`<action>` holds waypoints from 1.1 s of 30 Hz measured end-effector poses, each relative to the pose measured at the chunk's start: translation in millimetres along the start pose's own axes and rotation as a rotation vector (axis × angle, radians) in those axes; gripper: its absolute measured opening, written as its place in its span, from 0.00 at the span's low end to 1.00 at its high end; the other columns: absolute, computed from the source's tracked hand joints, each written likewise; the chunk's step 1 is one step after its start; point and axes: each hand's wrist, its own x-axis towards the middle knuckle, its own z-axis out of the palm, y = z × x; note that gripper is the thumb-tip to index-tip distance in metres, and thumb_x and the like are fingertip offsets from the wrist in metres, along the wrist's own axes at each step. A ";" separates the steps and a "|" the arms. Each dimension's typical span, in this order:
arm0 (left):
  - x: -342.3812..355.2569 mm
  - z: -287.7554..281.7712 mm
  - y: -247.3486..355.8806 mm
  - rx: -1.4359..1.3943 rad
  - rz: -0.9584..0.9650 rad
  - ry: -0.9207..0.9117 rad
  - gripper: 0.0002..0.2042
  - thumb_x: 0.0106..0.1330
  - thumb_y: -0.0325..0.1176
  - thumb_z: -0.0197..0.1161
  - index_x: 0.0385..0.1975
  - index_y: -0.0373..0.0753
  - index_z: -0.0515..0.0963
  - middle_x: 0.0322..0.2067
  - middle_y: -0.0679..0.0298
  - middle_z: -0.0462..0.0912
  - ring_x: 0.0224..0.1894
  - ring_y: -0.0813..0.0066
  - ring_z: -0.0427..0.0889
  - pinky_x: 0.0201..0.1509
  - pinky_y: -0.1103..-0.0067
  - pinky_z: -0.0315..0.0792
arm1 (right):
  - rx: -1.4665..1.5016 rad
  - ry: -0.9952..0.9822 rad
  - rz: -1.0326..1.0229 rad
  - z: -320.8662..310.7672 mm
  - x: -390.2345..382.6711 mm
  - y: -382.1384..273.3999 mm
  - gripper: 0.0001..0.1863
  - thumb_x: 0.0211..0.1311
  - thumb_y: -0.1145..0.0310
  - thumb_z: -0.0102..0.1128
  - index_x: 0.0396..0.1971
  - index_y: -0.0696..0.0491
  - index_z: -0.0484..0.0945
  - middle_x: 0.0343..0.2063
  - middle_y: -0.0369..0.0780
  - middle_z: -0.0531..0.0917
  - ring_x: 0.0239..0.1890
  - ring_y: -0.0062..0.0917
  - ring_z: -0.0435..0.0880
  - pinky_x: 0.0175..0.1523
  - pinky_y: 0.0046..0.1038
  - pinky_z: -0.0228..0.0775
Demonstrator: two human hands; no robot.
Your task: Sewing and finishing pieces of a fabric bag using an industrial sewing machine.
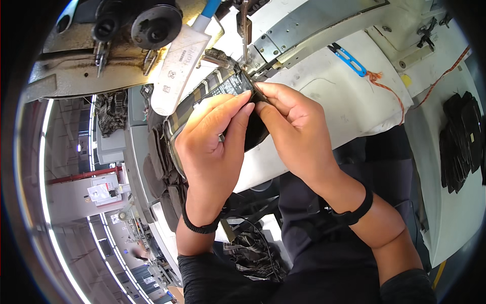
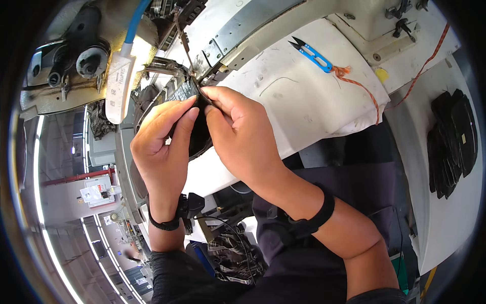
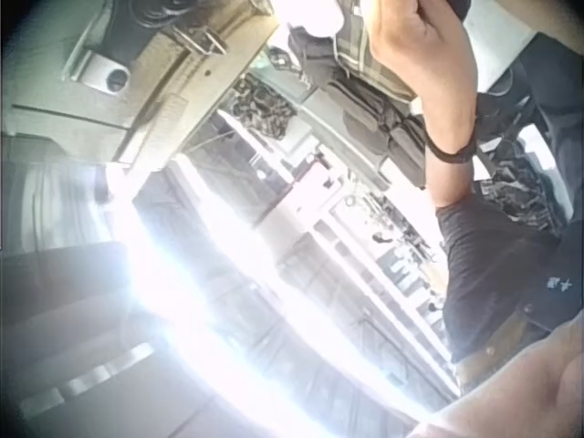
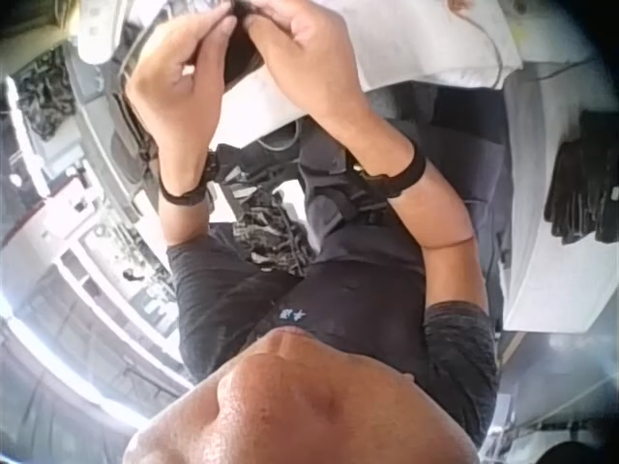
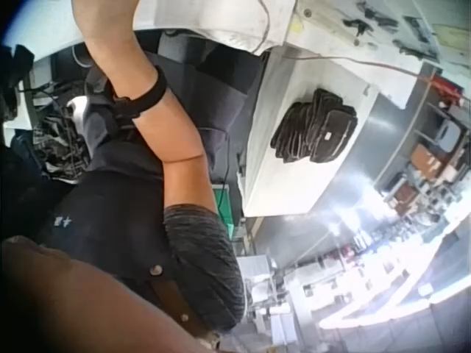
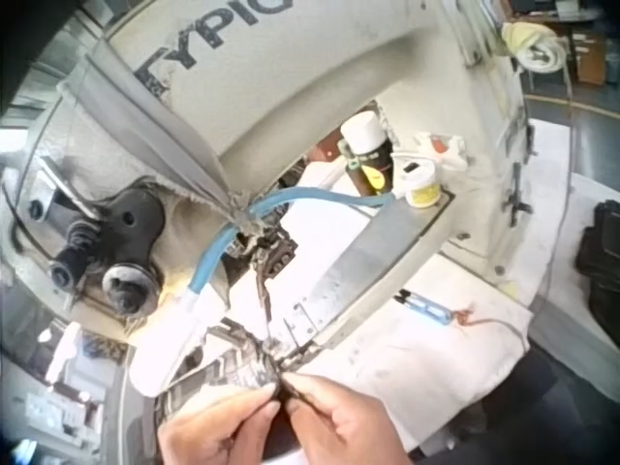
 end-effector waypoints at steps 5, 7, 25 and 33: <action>6.3 6.0 -8.3 -0.119 -0.065 0.030 0.08 0.68 0.22 0.72 0.45 0.32 0.89 0.38 0.54 0.91 0.39 0.68 0.90 0.49 0.77 0.80 | -0.051 0.013 0.008 3.3 7.4 -5.1 0.12 0.74 0.77 0.57 0.51 0.66 0.81 0.34 0.40 0.88 0.34 0.12 0.80 0.39 0.21 0.73; 9.9 5.5 -9.5 -0.091 -0.049 0.015 0.08 0.68 0.22 0.71 0.45 0.31 0.89 0.39 0.54 0.92 0.40 0.69 0.91 0.50 0.78 0.80 | -0.030 0.037 0.036 7.5 9.0 -6.5 0.10 0.74 0.77 0.58 0.49 0.65 0.81 0.33 0.39 0.88 0.34 0.12 0.80 0.38 0.20 0.72; -3.1 -3.7 -18.2 0.279 0.390 -0.016 0.18 0.58 0.18 0.71 0.49 0.40 0.89 0.42 0.63 0.87 0.41 0.63 0.87 0.46 0.72 0.80 | -0.396 -0.054 -0.180 -19.6 -5.3 -9.9 0.11 0.61 0.75 0.64 0.43 0.62 0.83 0.40 0.49 0.87 0.37 0.42 0.85 0.44 0.38 0.77; -2.3 1.2 -19.8 0.194 0.499 0.034 0.13 0.57 0.16 0.74 0.43 0.33 0.90 0.35 0.59 0.88 0.37 0.63 0.87 0.42 0.73 0.81 | -0.398 0.035 -0.307 -24.8 -21.0 -1.6 0.13 0.63 0.77 0.67 0.48 0.61 0.85 0.38 0.44 0.87 0.39 0.29 0.88 0.48 0.28 0.79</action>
